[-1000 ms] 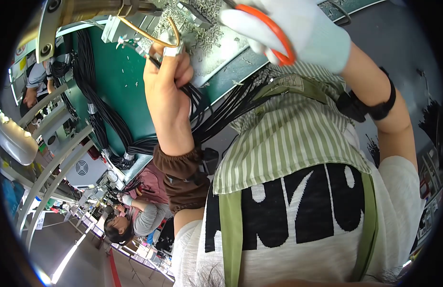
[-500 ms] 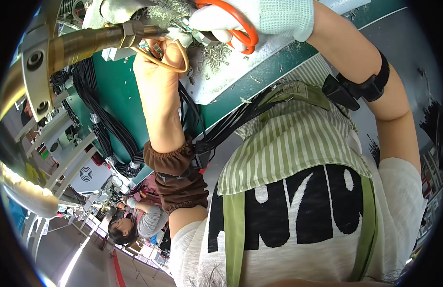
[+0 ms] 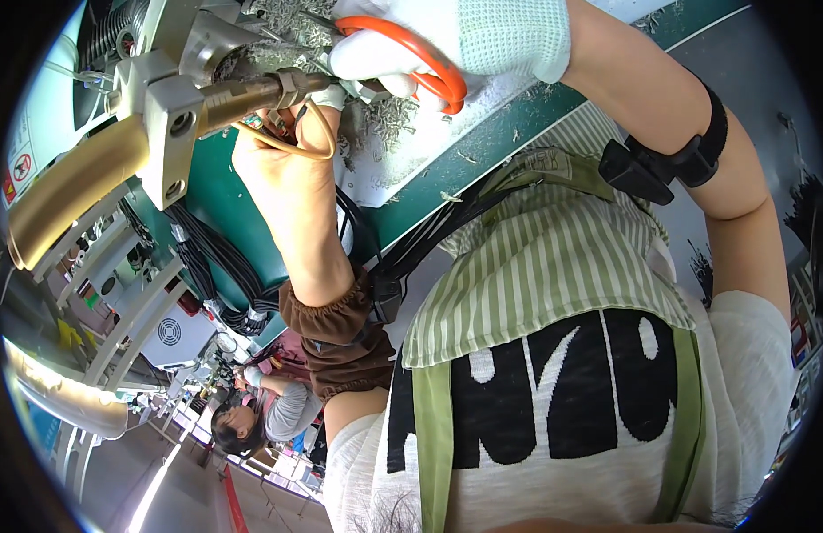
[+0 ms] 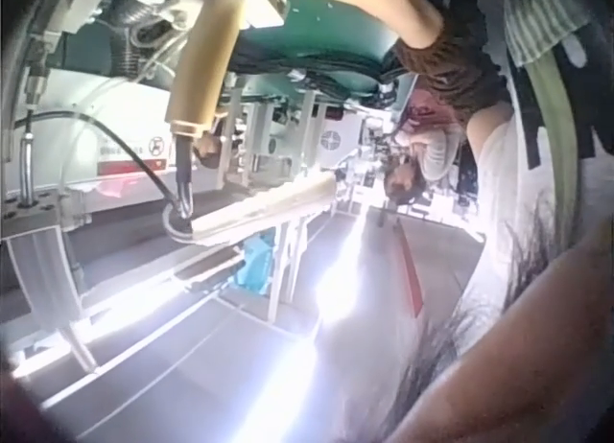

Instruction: Trimming excess material from small components using a hand tool at an assembly station.

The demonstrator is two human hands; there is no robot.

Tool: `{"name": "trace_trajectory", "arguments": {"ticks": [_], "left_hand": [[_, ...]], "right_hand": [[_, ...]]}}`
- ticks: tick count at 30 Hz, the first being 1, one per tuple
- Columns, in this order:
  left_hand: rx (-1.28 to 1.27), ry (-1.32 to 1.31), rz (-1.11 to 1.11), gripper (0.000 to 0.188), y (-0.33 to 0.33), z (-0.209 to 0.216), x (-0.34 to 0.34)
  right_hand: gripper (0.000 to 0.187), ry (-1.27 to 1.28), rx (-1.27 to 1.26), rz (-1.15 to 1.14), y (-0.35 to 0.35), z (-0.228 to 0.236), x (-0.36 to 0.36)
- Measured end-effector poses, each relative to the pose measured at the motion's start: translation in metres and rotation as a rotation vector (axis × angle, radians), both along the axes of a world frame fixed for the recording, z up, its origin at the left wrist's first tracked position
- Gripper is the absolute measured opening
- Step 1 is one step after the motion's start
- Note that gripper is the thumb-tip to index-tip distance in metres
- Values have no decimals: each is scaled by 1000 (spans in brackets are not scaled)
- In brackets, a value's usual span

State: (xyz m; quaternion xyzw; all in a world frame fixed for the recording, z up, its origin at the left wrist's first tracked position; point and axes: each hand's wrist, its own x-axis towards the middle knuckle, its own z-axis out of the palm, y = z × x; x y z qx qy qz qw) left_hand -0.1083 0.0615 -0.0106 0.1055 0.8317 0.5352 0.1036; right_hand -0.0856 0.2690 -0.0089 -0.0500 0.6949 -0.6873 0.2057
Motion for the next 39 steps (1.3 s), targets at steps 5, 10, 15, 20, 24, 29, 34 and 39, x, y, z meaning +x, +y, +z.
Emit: {"name": "trace_trajectory", "arguments": {"ticks": [5, 10, 15, 20, 24, 29, 34, 39], "left_hand": [[-32, 24, -21, 10, -2, 2, -2], [176, -140, -175, 14, -13, -5, -6], [265, -115, 126, 18, -22, 3, 23], [380, -480, -360, 16, -43, 20, 55], [145, -544, -537, 21, -17, 30, 67], [372, -402, -345, 30, -9, 21, 66], [510, -384, -405, 32, -16, 19, 61], [264, -200, -309, 29, -6, 20, 71]], "right_hand": [[33, 175, 200, -55, -8, 14, 10], [31, 243, 257, -57, -4, 6, 2], [27, 1423, 506, -329, -11, -57, -12], [25, 1589, 256, -373, 22, -21, 56], [19, 251, 515, -5, 6, 39, 72], [19, 611, 494, -280, -30, 12, 79], [23, 891, 684, -335, -22, 4, 84], [20, 616, 588, -136, -12, 16, 85]]}}
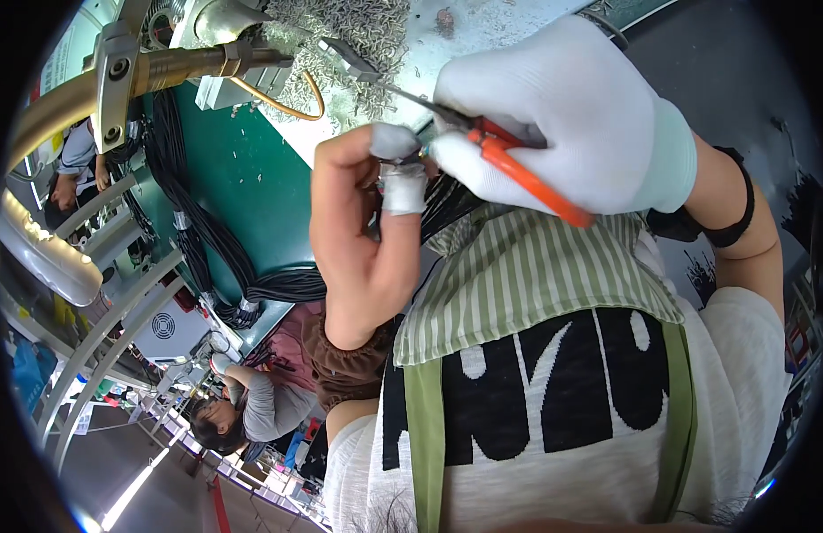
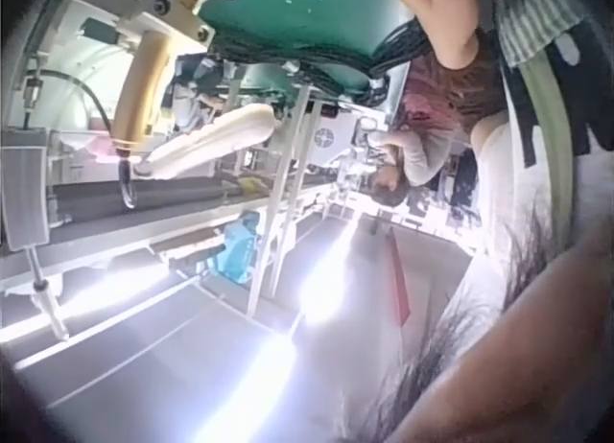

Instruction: Trimming excess material from small components using a hand tool at an assembly station.

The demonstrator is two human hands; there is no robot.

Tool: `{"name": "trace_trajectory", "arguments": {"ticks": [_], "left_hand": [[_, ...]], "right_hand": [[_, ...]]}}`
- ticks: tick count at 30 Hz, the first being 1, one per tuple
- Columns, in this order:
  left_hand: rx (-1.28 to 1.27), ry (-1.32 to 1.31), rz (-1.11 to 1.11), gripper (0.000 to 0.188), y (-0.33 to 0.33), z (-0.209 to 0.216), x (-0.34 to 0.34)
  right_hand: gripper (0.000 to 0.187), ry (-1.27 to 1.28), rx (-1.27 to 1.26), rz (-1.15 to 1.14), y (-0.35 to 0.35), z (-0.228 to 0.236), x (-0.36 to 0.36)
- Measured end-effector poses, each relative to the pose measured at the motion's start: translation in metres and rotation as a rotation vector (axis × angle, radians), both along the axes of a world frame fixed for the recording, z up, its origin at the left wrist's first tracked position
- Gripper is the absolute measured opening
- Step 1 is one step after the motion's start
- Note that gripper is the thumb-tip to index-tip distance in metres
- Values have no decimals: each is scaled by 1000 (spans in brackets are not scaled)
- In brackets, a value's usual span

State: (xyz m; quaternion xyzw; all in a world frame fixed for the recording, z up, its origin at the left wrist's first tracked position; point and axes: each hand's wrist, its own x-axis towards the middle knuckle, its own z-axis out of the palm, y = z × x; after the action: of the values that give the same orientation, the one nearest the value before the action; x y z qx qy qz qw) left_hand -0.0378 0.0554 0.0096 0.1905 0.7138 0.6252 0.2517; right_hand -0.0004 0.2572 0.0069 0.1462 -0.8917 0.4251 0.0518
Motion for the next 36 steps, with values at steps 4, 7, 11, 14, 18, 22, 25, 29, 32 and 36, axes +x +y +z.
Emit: {"name": "trace_trajectory", "arguments": {"ticks": [4, 7, 11, 14, 18, 22, 25, 29, 32, 36], "left_hand": [[-295, 840, -7, 27, 0, -14, -5], [-338, 1342, -269, 30, 0, -10, -21], [-300, 1343, -327, 26, -4, 0, -20], [184, 431, -169, 23, -3, -5, -4], [406, -78, -36, 19, -3, -7, -1], [278, 298, -234, 16, -6, -19, -16], [257, 295, -227, 14, -2, -18, -11], [239, -101, 93, 14, 6, 1, -4], [50, -108, 227, 18, 6, 4, -6], [-3, 92, 238, 23, 5, -9, -7]], "right_hand": [[21, -5, -345, 44, 14, 2, -6], [19, -613, -1029, 178, 10, -30, -4], [20, -962, -1224, 318, 5, -24, -6], [25, -555, -874, 266, -4, -17, -4], [29, -93, -470, 122, -8, -5, -2], [21, -920, -994, 176, -5, -6, 0], [16, -1133, -1334, 208, -10, -20, 5], [14, 322, -200, -207, -29, -28, 3], [15, 557, -34, -394, -29, -38, -3], [16, 435, 204, -337, -21, -31, 10]]}}
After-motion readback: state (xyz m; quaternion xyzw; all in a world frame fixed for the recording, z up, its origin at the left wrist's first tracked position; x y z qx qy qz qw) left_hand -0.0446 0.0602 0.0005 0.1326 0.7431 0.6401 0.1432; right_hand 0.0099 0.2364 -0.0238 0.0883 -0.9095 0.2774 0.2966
